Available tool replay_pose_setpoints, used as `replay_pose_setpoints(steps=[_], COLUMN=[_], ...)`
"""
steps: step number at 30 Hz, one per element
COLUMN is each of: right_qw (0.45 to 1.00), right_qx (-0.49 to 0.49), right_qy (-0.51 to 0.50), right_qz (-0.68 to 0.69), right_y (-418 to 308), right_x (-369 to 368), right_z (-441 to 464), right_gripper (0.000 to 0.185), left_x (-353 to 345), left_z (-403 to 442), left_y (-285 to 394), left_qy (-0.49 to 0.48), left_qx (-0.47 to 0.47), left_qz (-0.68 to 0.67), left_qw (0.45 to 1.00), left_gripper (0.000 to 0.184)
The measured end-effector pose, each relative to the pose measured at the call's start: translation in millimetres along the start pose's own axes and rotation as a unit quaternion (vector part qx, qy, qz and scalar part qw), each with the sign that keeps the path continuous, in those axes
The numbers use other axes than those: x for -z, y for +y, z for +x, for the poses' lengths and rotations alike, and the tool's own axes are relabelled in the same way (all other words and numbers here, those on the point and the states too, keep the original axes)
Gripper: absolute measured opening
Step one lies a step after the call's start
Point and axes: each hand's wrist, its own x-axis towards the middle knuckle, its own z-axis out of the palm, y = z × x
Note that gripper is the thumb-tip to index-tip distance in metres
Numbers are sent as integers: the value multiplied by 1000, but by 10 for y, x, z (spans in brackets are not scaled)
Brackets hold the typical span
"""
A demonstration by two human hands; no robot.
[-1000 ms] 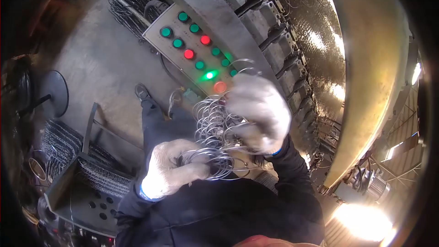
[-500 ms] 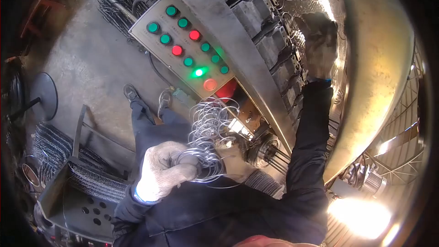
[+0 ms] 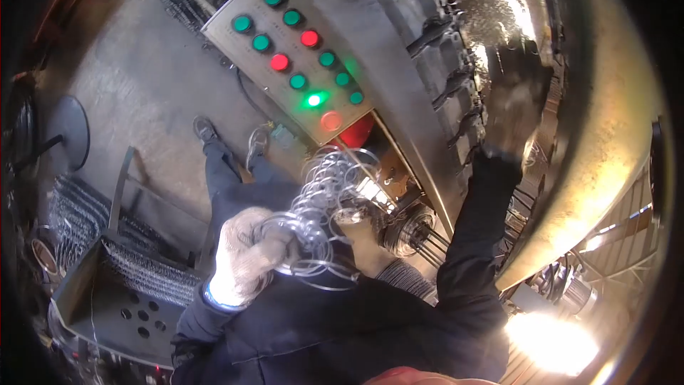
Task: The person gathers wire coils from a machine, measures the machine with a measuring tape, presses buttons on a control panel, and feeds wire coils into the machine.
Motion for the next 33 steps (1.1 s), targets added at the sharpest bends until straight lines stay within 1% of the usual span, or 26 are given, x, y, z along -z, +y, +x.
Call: replay_pose_setpoints(steps=[1,2,3,4,5,6,7,8,10,11,12,14,15,16,17,18,19,20,23,25,26,27,28,29,31,33], right_qw=[998,994,980,930,862,842,812,743,751,766,767,845,875,891,891,890,888,869,838,862,773,656,513,356,72,-71], right_qx=[36,54,28,32,61,70,65,73,32,48,49,-38,-5,9,34,60,67,133,261,304,364,419,456,498,472,450], right_qy=[47,63,-52,-178,-292,-395,-496,-546,-556,-533,-533,-450,-395,-360,-360,-359,-354,-397,-393,-247,-208,-155,-140,-116,-170,-195], right_qz=[-30,-70,-192,-320,-410,-361,-300,-381,-356,-356,-354,-288,-280,-278,-275,-275,-285,-262,-273,-320,-476,-609,-713,-782,-862,-869], right_y=[-1,-12,-80,-146,-209,-162,-112,-74,34,78,56,3,3,-1,-42,-99,-157,-227,-453,-390,-303,-217,-168,-119,-180,-150], right_x=[-125,-247,-284,-321,-358,-456,-554,-624,-741,-692,-668,-599,-611,-559,-596,-640,-623,-581,-464,-285,40,364,738,1111,1469,1445], right_z=[-247,-533,-785,-1035,-1283,-1397,-1510,-1603,-1748,-1837,-1841,-1829,-1822,-1830,-1798,-1738,-1677,-1601,-1308,-1206,-1067,-928,-667,-406,87,197], right_gripper=[42,42,43,44,46,47,49,53,51,46,46,38,37,34,35,37,37,39,43,40,38,37,36,35,34,35], left_x=[-52,-101,-40,-42,-72,-103,-111,-152,-227,-215,-178,-106,-130,-134,-133,-135,-141,-114,-92,-118,-130,-124,-123,-123,-118,-115], left_z=[14,36,73,69,67,82,83,67,56,43,24,-11,-60,-105,-138,-156,-172,-193,-221,-196,-183,-162,-149,-142,-124,-120], left_y=[-21,-42,-81,-88,-85,-82,-96,-82,-37,-33,-30,-18,38,94,144,176,180,150,138,85,56,30,-16,-68,-149,-229], left_qy=[20,41,8,17,27,33,16,16,39,39,26,-3,33,31,48,61,68,54,23,18,24,21,18,19,18,24], left_qx=[-20,-42,-67,-77,-89,-102,-98,-98,-95,-98,-84,-52,-39,-38,-14,11,16,6,23,25,27,33,34,31,27,28], left_qz=[-29,-57,-47,-65,-75,-85,-115,-111,-102,-101,-77,-28,11,12,63,113,116,109,125,135,146,163,159,163,162,154], left_qw=[999,997,997,995,993,991,988,989,989,989,993,998,999,999,997,992,991,993,992,990,989,986,986,986,986,987], left_gripper=[33,41,52,48,47,46,45,45,45,45,40,30,23,23,23,23,26,30,29,28,28,28,28,27,27,26])
